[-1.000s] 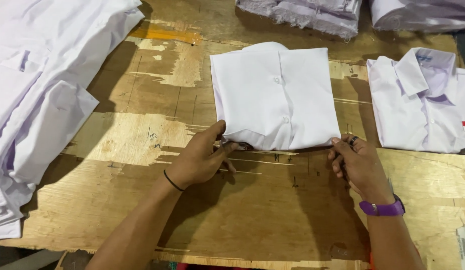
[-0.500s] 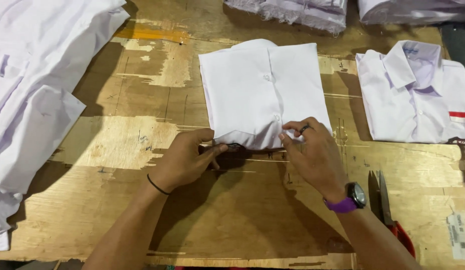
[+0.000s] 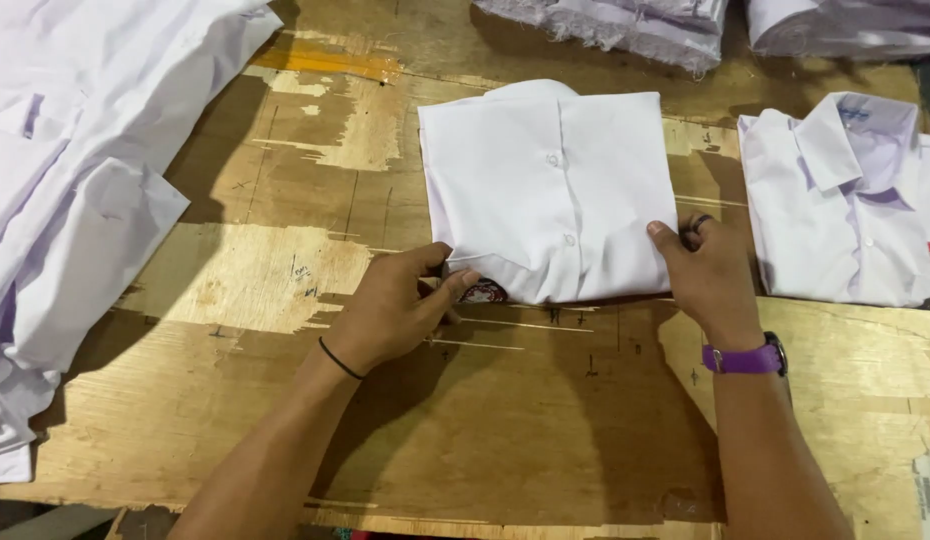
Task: Folding a white school shirt and trimming loose threads with scissors on a wooden workbench.
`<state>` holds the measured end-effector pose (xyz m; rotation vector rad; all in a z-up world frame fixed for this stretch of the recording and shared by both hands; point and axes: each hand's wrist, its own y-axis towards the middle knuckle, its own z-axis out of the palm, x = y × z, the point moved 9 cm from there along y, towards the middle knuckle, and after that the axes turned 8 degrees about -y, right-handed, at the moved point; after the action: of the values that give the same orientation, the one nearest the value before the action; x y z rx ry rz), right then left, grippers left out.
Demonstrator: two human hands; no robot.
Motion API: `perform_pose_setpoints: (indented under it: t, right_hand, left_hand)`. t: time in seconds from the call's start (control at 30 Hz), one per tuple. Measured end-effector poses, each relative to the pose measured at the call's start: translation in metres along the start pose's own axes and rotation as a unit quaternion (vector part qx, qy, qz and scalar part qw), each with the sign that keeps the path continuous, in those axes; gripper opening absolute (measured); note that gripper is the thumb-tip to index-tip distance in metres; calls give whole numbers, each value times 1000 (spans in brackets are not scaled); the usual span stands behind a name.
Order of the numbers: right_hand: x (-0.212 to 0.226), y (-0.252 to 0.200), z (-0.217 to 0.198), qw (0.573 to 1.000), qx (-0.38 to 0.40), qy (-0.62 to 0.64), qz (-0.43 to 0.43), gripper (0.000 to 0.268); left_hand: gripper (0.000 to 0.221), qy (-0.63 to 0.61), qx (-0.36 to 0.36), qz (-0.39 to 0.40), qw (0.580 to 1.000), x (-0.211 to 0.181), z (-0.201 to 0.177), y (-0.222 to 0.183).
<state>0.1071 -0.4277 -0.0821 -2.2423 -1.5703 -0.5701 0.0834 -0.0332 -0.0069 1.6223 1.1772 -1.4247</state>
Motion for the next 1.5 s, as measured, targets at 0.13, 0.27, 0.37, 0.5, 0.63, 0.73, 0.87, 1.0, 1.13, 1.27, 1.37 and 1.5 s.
perform_pose_setpoints:
  t: [0.13,0.27,0.37,0.5,0.63,0.73,0.87,1.0,1.13,1.27,1.37,1.5]
  right_hand:
    - [18,-11,-13,994,4,112,2,27]
    - [70,-35,-35,982,11,188,-3,19]
    - [71,-36,-34,982,18,189,5,23]
    - [74,-38,-32,985,51,158,44,20]
    - [93,-48,-48,995,-19,94,-6,26]
    - [135,-76,-65,980,-124,11,-156,35]
    - [208,-135,-40,901,-111,-44,-417,39]
    - [243,-169,6,863,26,-140,-485,46]
    - [251,-183,29,804,6,-221,-552,50]
    - [243,-184,45,778,0,-283,-560,60]
    - [244,-183,48,783,26,-278,-556,62]
    - [240,-179,53,787,26,-277,-550,63]
  left_hand:
    - [21,-2,22,-40,999,-3,-1,-6]
    - [21,-38,38,-74,996,4,5,-11]
    - [16,-24,67,-81,994,1,7,-9]
    - [8,4,145,-96,985,-6,12,-13]
    - [27,53,123,-130,982,-13,9,-13]
    - [24,78,97,-162,979,-7,6,-13]
    - [14,90,83,-174,977,-7,3,-16]
    - [17,121,109,-126,978,-8,4,-22]
    - [17,206,162,-62,963,-5,13,-35]
    - [17,337,175,20,925,-7,17,-43]
    - [26,380,194,-7,905,-6,17,-50]
    - [38,387,218,-13,896,-7,23,-55]
